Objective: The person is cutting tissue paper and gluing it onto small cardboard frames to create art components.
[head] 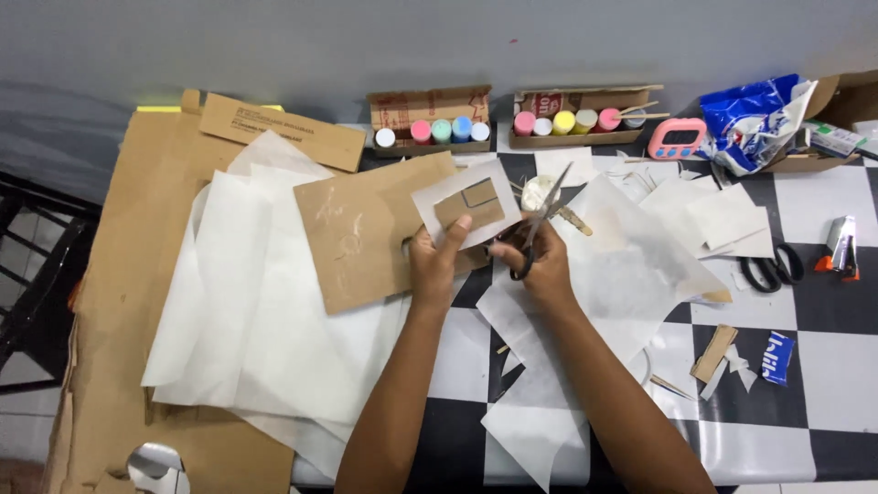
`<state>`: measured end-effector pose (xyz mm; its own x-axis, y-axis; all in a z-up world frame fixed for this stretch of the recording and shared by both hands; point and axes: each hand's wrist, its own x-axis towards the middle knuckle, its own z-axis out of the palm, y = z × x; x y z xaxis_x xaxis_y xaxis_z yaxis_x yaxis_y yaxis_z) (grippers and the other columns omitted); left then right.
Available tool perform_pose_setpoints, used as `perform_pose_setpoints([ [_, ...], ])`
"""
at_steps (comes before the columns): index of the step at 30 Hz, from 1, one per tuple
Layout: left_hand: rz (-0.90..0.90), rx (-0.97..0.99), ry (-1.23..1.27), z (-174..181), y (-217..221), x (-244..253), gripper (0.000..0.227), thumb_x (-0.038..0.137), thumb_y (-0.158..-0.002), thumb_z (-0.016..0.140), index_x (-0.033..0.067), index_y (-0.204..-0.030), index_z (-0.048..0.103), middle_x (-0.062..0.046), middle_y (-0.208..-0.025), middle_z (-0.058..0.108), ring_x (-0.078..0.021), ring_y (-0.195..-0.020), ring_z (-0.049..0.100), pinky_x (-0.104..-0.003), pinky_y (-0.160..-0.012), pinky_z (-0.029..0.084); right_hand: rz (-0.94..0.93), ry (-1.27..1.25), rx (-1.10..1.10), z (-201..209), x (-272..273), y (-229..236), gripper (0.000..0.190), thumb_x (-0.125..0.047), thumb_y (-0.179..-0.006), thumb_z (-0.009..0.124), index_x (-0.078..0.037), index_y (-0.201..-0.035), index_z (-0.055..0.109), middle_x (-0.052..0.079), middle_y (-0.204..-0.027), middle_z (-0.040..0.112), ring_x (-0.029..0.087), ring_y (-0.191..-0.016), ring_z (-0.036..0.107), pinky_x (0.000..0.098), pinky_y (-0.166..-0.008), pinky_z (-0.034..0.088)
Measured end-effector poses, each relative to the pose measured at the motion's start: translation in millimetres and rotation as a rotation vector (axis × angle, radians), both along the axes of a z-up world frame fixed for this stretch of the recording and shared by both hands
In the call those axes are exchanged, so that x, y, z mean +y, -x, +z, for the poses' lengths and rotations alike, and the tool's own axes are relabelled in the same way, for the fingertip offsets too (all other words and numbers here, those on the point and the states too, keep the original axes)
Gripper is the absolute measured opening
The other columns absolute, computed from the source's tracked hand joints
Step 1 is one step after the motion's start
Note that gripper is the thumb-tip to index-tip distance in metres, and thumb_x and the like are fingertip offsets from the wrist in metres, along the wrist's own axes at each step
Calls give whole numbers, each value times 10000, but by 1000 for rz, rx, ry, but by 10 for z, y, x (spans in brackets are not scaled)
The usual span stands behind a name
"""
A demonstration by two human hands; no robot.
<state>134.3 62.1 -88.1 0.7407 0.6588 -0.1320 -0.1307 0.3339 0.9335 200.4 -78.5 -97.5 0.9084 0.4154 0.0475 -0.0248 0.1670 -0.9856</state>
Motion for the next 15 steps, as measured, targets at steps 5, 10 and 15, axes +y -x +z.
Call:
perform_pose_setpoints([
  [5,-122,-10,30,19,39,-67,275,176,-895,801,-3,-1089,721,-124,-921,755,-188,-883,734,-396,-740,659,-80,50,-46,-49,11,-92,438,-150,-819,892,-39,-1163,646,92,-977,694,173,-945,656,330,-889,530],
  [10,-383,-22,13,316,184,260,229,263,-900,809,67,-1010,763,-58,-835,739,-93,-795,652,-316,-698,603,-7,54,-31,-60,-64,-156,411,-156,-815,889,-45,-1132,654,103,-940,687,188,-922,648,341,-867,524],
  [15,-592,65,-67,662,273,375,231,185,-807,843,28,-960,770,-40,-748,716,-85,-706,641,-231,-654,534,193,136,2,-240,-149,-240,408,-157,-744,907,-40,-1075,699,118,-898,694,205,-906,643,364,-828,533],
])
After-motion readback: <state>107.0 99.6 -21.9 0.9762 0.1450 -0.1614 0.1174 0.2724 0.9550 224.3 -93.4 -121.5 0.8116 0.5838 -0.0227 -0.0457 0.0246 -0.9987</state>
